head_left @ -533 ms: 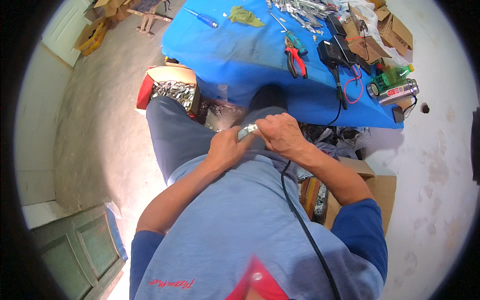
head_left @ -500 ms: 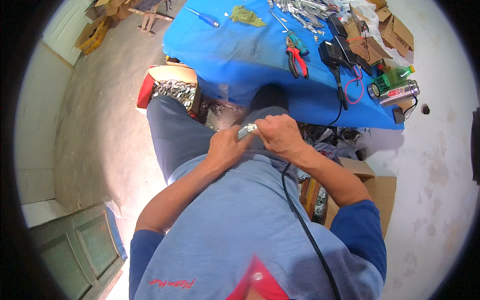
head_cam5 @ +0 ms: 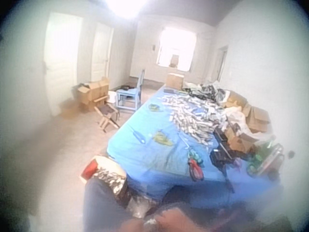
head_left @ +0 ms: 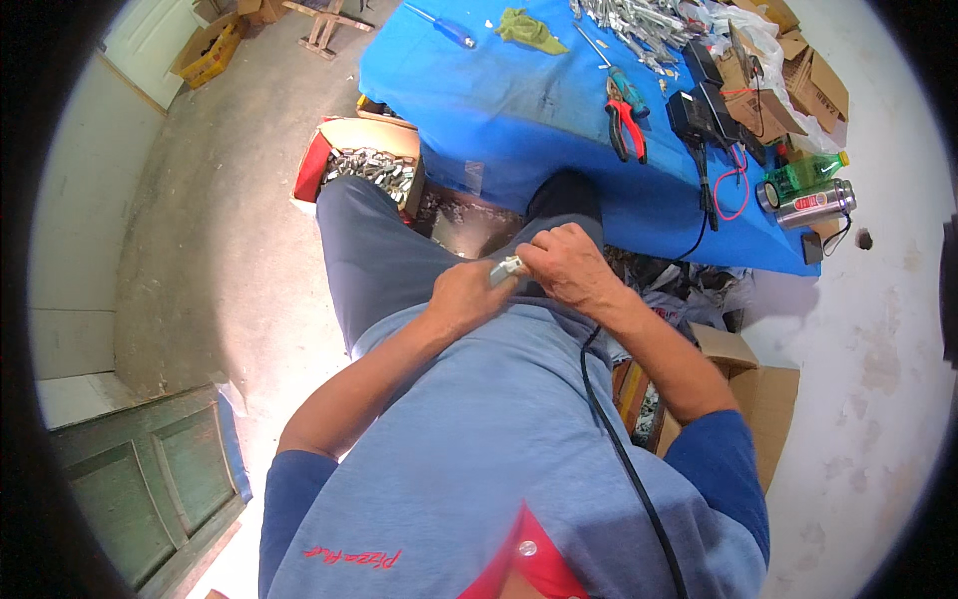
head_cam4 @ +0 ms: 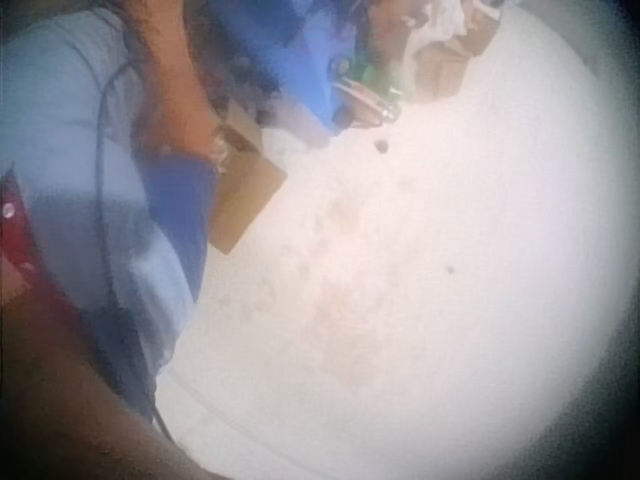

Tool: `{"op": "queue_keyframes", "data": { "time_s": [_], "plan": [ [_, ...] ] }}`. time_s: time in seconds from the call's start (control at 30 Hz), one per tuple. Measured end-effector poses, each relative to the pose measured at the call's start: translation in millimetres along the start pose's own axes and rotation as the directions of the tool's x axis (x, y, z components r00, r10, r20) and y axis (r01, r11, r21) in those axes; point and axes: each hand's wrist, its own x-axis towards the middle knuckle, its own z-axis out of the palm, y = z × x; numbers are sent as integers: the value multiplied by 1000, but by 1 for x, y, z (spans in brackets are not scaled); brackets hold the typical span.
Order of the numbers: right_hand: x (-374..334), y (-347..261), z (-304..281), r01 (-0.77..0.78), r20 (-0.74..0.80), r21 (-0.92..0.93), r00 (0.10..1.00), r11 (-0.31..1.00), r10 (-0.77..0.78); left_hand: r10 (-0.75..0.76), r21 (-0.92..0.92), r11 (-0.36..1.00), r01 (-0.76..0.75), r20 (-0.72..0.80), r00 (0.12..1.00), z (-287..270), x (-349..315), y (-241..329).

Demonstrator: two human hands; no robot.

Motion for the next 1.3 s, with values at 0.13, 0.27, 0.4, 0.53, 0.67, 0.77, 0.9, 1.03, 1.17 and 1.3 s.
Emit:
{"op": "queue_keyframes", "data": {
  "time_s": [0.13, 0.27, 0.4, 0.53, 0.67, 0.77, 0.9, 1.03, 1.17, 1.3],
  "plan": [
    [4, 5, -16, 108, 156, -59, 983, 992, -98, -35, 31, 999, 30, 178, 983, -12, 5, 12],
    [10, 5, -23, 173, 159, -17, 973, 985, -168, -67, -55, 995, 82, 235, 970, -7, 10, 11],
    [8, -1, -13, 9, 68, -2, 998, 1000, -8, -103, -59, 993, 104, 16, 995, 2, 13, 7],
    [11, -13, 8, -166, -59, 58, 984, 984, 169, -83, -58, 995, 76, -135, 987, 10, 24, -14],
    [15, -19, 31, -270, -174, 116, 942, 956, 287, -86, -50, 996, 78, -201, 976, 9, 31, -23],
    [27, -34, 38, -378, -259, 180, 872, 908, 415, -139, -115, 987, 114, -244, 960, 7, 33, -25],
    [30, -46, 49, -519, -284, 204, 780, 830, 558, -225, -228, 962, 150, -348, 910, 17, 37, -11],
    [39, -45, 54, -513, -278, 415, 715, 752, 641, -260, -344, 929, 135, -349, 900, 12, 42, -7],
    [35, -39, 43, -373, -14, 806, 765, 460, 644, -249, -510, 858, 58, -314, 916, 6, 37, -7],
    [34, -39, 26, -424, 27, 737, 797, 526, 603, -195, -601, 799, -20, -291, 937, 15, 36, -22]
  ]
}}
